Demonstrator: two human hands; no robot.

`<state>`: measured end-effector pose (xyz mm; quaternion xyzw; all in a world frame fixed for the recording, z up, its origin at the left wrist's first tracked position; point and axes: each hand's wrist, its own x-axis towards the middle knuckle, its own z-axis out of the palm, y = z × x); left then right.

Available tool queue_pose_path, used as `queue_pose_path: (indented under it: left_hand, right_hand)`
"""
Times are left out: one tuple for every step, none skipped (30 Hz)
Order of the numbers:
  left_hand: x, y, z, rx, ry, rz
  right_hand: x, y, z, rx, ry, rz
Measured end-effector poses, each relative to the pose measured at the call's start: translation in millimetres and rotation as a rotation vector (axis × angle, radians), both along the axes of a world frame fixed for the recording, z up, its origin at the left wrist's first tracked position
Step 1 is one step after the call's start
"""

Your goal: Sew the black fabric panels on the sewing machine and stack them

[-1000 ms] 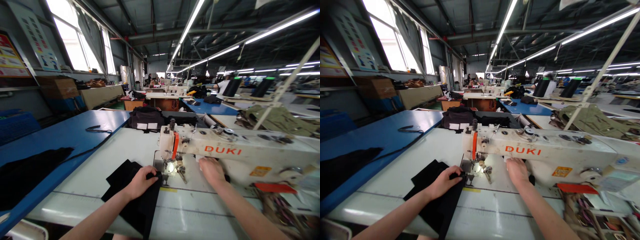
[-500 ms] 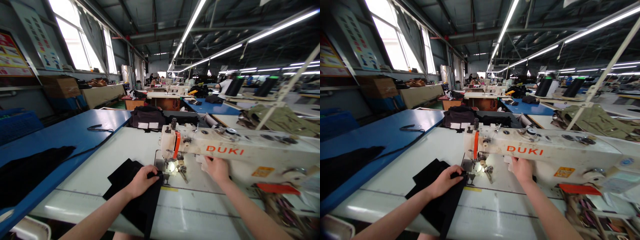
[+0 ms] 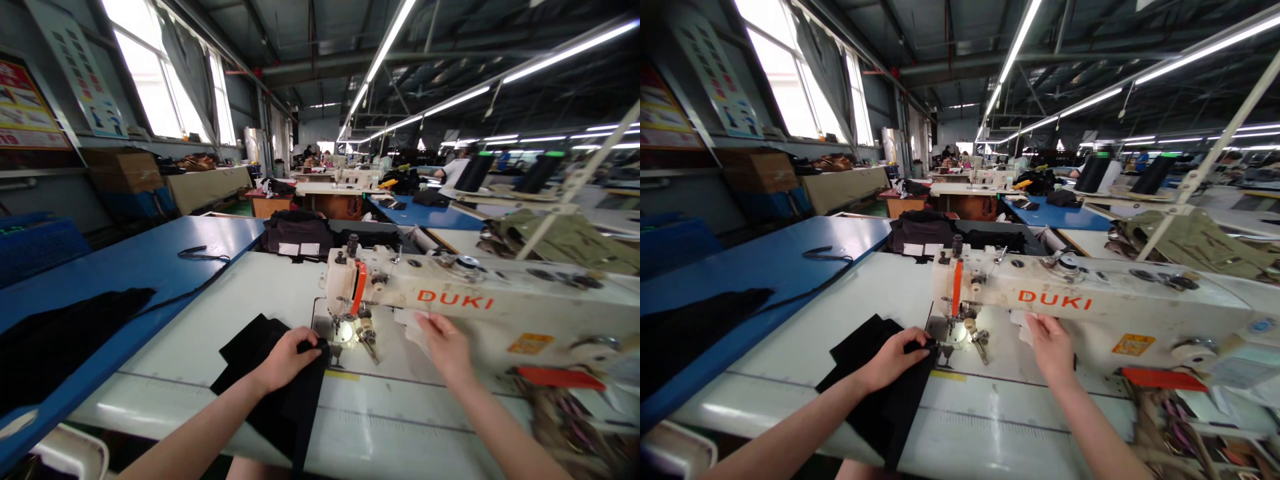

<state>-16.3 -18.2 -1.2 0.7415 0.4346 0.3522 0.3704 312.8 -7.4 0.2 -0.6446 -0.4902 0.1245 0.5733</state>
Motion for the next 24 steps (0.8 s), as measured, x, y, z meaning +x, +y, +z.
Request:
queue_pose_path:
  left_hand:
    - [0,0,0.0,-0.007,-0.014,-0.002]
    - [0,1,-0.1,-0.015,-0.029,-0.005]
    - [-1,1,-0.3,-0.023,-0.043,-0.007]
    - [-1,1,-0.6,-0.029,-0.055,-0.008]
    - [-1,1,-1.0,-0.034,-0.065,-0.006]
    - [-1,1,-1.5,-0.035,-0.074,-0.002]
    - [-2,1,-2.1,-0.034,-0.080,0.002]
    - [-2,1,-2.6,-0.032,-0.084,0.006]
    - [-2,1,-3.0,-0.028,-0.085,0.008]
    - [-2,1,-3.2,-0.025,-0.083,0.009]
    - [-1,1,-3.2,-0.022,-0.080,0.010]
    - [-1,1,-3.0,-0.020,-0.076,0.012]
    - [-1,1,-2.6,-0.021,-0.070,0.015]
    - [0,1,-1.9,-0.028,-0.059,0.021]
    - [0,2,-1.1,-0.035,-0.044,0.030]
    - [0,2,-0.2,-0.044,-0.026,0.038]
    - [0,2,0.8,-0.050,-0.005,0.045]
    - [-1,2,1.9,-0.056,0.017,0.049]
    - [-1,3,3.0,-0.057,0.037,0.053]
    - [-2,3,4.3,-0.057,0.051,0.053]
    - [-3,4,5.8,-0.056,0.060,0.053]
    - [-3,4,7.4,-0.057,0.064,0.050]
    - [-3,5,9.1,-0.059,0.065,0.045]
    - [-3,5,11.0,-0.061,0.062,0.038]
  right_hand:
    - [-8,-13,0.8,-0.007,-0.049,0.025]
    - [-17,-25,1.1,-0.003,-0.123,0.073]
    - [-29,-37,0.8,0.044,-0.294,0.175]
    - [-41,-48,-0.1,0.079,-0.454,0.268]
    - [-55,-56,-1.3,0.111,-0.587,0.335]
    - [-70,-63,-2.8,0.125,-0.694,0.381]
    - [-85,-67,-4.2,0.106,-0.775,0.416]
    - [-99,-69,-5.3,0.075,-0.836,0.444]
    - [-112,-69,-5.9,0.043,-0.880,0.466]
    - [-124,-68,-6.1,0.009,-0.913,0.486]
    - [-134,-67,-5.7,-0.022,-0.934,0.506]
    - [-143,-66,-4.9,-0.046,-0.945,0.530]
    - [-149,-66,-3.9,-0.066,-0.945,0.559]
    - [-153,-67,-2.9,-0.081,-0.933,0.589]
    - [-154,-68,-1.9,-0.087,-0.910,0.615]
    - [-153,-71,-1.1,-0.085,-0.880,0.632]
    - [-149,-73,-0.4,-0.078,-0.849,0.641]
    - [-144,-76,0.3,-0.067,-0.822,0.640]
    - [-137,-78,1.2,-0.056,-0.801,0.632]
    - [-129,-80,2.4,-0.046,-0.785,0.620]
    - [-121,-81,3.9,-0.043,-0.776,0.608]
    - [-114,-81,5.6,-0.051,-0.772,0.597]
    - [-109,-81,7.5,-0.069,-0.774,0.594]
    - [-105,-80,9.2,-0.094,-0.783,0.603]
